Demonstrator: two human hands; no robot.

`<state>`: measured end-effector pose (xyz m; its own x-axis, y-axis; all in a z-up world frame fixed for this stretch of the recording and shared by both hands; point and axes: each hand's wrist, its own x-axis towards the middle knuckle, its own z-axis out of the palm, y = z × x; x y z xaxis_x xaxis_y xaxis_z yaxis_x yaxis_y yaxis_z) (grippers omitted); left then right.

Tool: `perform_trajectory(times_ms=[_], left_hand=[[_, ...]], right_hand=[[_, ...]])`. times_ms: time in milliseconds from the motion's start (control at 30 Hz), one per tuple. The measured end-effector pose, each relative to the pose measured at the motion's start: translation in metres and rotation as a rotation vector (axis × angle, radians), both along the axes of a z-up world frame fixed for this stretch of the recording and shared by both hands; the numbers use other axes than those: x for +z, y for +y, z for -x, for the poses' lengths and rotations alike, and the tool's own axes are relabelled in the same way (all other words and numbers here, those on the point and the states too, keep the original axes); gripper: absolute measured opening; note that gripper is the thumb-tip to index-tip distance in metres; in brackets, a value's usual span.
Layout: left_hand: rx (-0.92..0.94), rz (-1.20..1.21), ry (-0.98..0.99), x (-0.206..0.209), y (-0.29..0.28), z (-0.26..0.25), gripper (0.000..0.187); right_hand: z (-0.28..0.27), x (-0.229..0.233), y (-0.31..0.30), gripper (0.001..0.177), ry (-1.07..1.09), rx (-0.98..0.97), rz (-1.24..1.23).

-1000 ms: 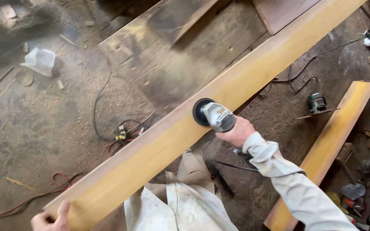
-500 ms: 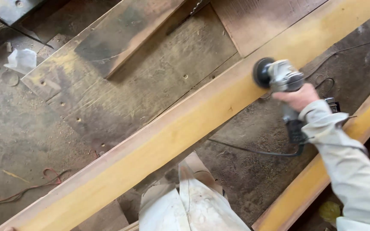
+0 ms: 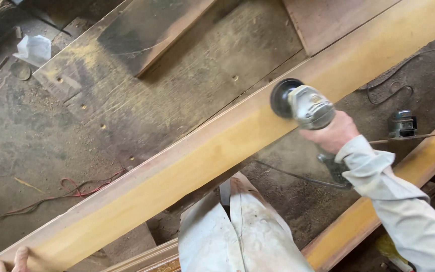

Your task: Sanding a wooden plank with a power sander and applying glue to the surface

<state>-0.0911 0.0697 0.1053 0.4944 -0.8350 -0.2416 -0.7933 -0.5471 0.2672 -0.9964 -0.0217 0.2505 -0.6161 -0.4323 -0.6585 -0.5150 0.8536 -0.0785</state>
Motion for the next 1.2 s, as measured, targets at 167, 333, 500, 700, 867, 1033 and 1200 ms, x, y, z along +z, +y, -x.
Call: perform_trajectory(times_ms=[167, 333, 500, 700, 867, 1033, 1200], left_hand=[[-0.108, 0.059, -0.232, -0.054, 0.019, -0.058, 0.07], [-0.104, 0.114, -0.287, -0.07, 0.029, -0.058, 0.072], [-0.103, 0.255, -0.309, -0.066, 0.019, -0.029, 0.081], [-0.025, 0.163, -0.24, -0.04, 0.008, -0.005, 0.079], [-0.007, 0.134, -0.222, -0.023, 0.006, 0.014, 0.071], [-0.079, 0.231, -0.155, -0.036, 0.007, -0.006, 0.068], [-0.061, 0.102, -0.212, -0.034, 0.009, -0.019, 0.084]], right_hand=[[-0.115, 0.046, -0.031, 0.045, -0.131, 0.042, -0.078], [-0.188, 0.02, -0.022, 0.059, -0.189, 0.379, -0.108], [-0.262, 0.025, -0.025, 0.06, -0.3, 0.568, -0.222], [-0.196, 0.026, -0.046, 0.051, -0.151, 0.585, -0.082], [-0.051, 0.002, -0.049, 0.05, -0.068, 0.147, 0.022], [0.072, -0.033, -0.026, 0.055, -0.014, -0.014, 0.145], [0.054, -0.022, -0.01, 0.052, 0.029, -0.024, 0.152]])
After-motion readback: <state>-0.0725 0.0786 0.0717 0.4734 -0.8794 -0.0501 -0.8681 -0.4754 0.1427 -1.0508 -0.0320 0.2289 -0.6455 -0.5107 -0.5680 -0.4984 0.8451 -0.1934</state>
